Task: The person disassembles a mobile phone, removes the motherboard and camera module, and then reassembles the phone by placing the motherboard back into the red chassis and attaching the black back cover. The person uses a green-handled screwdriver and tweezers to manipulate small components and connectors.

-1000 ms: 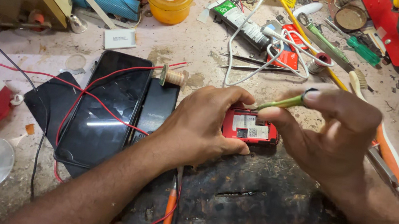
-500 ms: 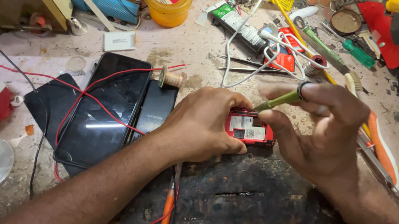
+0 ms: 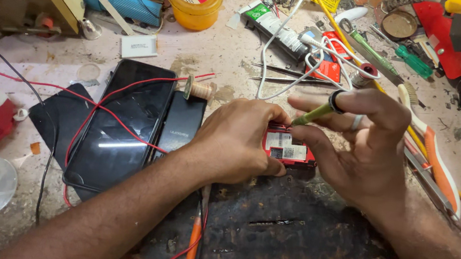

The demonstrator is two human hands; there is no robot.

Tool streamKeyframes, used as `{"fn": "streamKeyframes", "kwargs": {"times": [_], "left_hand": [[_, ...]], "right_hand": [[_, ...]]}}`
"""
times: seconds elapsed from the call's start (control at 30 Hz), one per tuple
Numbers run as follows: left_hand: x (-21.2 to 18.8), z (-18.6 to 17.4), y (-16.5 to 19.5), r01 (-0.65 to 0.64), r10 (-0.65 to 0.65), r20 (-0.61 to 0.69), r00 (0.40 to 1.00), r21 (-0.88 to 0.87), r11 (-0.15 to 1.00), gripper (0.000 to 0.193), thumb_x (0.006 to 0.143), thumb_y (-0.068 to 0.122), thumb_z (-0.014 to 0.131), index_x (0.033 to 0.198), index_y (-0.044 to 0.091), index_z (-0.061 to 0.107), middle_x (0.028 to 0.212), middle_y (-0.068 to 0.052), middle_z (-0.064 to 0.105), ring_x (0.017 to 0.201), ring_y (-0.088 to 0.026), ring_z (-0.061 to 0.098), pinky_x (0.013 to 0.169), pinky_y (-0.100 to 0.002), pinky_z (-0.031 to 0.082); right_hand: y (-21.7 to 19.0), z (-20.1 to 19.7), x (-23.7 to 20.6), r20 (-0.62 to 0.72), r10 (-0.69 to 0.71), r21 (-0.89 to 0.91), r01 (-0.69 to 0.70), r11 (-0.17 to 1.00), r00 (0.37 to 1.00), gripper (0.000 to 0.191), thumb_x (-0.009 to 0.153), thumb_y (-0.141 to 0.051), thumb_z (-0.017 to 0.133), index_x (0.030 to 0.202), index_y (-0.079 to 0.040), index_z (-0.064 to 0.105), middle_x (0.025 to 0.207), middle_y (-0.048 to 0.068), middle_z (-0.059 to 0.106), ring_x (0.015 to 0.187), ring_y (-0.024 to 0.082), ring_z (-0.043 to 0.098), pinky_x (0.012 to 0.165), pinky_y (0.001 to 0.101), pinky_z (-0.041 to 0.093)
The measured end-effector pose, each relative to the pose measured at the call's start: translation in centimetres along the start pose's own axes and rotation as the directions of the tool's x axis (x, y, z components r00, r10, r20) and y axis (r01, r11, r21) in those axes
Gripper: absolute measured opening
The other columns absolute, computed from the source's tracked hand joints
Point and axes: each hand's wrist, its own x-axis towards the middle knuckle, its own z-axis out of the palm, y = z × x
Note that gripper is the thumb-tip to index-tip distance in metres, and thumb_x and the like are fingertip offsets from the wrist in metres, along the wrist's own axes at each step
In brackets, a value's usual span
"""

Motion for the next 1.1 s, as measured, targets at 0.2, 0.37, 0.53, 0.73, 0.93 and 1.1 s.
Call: {"fn": "streamKeyframes", "kwargs": {"times": [0.2,0.37,0.53,0.73,0.93,1.1], "left_hand": [[-0.1,-0.2,0.4,0.033,-0.033,0.024,0.999,0.024,0.999,0.061,0.058,0.032,0.09,0.114,0.016,0.072,0.107,-0.01,0.075,0.106,-0.027,0.07,0.091,-0.04,0.053],[0.0,-0.1,0.3,0.028,-0.027,-0.012,1.0,0.029,0.999,0.061,0.057,0.03,0.092,0.112,0.013,0.072,0.107,-0.011,0.074,0.105,-0.028,0.07,0.091,-0.04,0.053],[0.1,-0.1,0.0,-0.006,0.006,-0.009,1.0,0.006,1.0,0.057,0.056,0.029,0.09,0.11,0.015,0.074,0.099,-0.01,0.076,0.099,-0.028,0.072,0.087,-0.041,0.054],[0.1,0.0,-0.3,-0.047,0.047,-0.018,0.999,0.001,0.999,0.06,0.057,0.03,0.091,0.112,0.014,0.073,0.101,-0.011,0.076,0.099,-0.029,0.072,0.087,-0.041,0.054],[0.0,0.3,-0.6,-0.06,0.06,-0.015,0.998,0.001,0.998,0.059,0.058,0.03,0.09,0.112,0.013,0.074,0.102,-0.012,0.075,0.101,-0.029,0.071,0.088,-0.042,0.054],[-0.1,0.4,-0.9,-0.167,0.166,-0.069,0.984,-0.014,0.986,0.07,0.061,0.028,0.092,0.127,0.017,0.07,0.105,-0.011,0.074,0.1,-0.03,0.072,0.087,-0.042,0.054]], "right_hand": [[0.4,0.0,0.0,-0.058,0.001,-0.16,-0.011,0.987,0.998,0.075,0.084,-0.001,0.085,0.129,-0.008,0.025,0.116,0.011,0.046,0.093,0.022,0.074,0.081,0.0339,0.063],[0.7,-0.1,-0.4,-0.007,-0.017,-0.082,0.016,0.997,1.0,0.064,0.093,0.008,0.075,0.13,-0.008,0.025,0.117,0.011,0.045,0.096,0.026,0.075,0.079,0.0335,0.064],[0.4,-0.1,-0.3,-0.028,0.037,0.011,-0.037,0.999,0.999,0.062,0.099,0.012,0.067,0.134,-0.009,0.021,0.128,0.01,0.038,0.108,0.029,0.074,0.088,0.0359,0.065],[0.4,-0.5,0.0,-0.023,0.015,-0.103,-0.017,0.994,1.0,0.068,0.092,0.01,0.075,0.128,-0.008,0.021,0.122,0.012,0.041,0.098,0.026,0.074,0.085,0.0366,0.065],[0.5,-0.5,-0.4,-0.05,0.028,-0.169,-0.036,0.985,0.998,0.073,0.084,0.001,0.084,0.127,-0.008,0.026,0.112,0.011,0.047,0.1,0.028,0.075,0.078,0.0334,0.065],[0.1,0.1,-0.3,-0.019,0.033,-0.069,-0.035,0.997,0.999,0.068,0.092,0.01,0.078,0.131,-0.011,0.026,0.118,0.012,0.047,0.1,0.03,0.076,0.085,0.0364,0.064]]}}
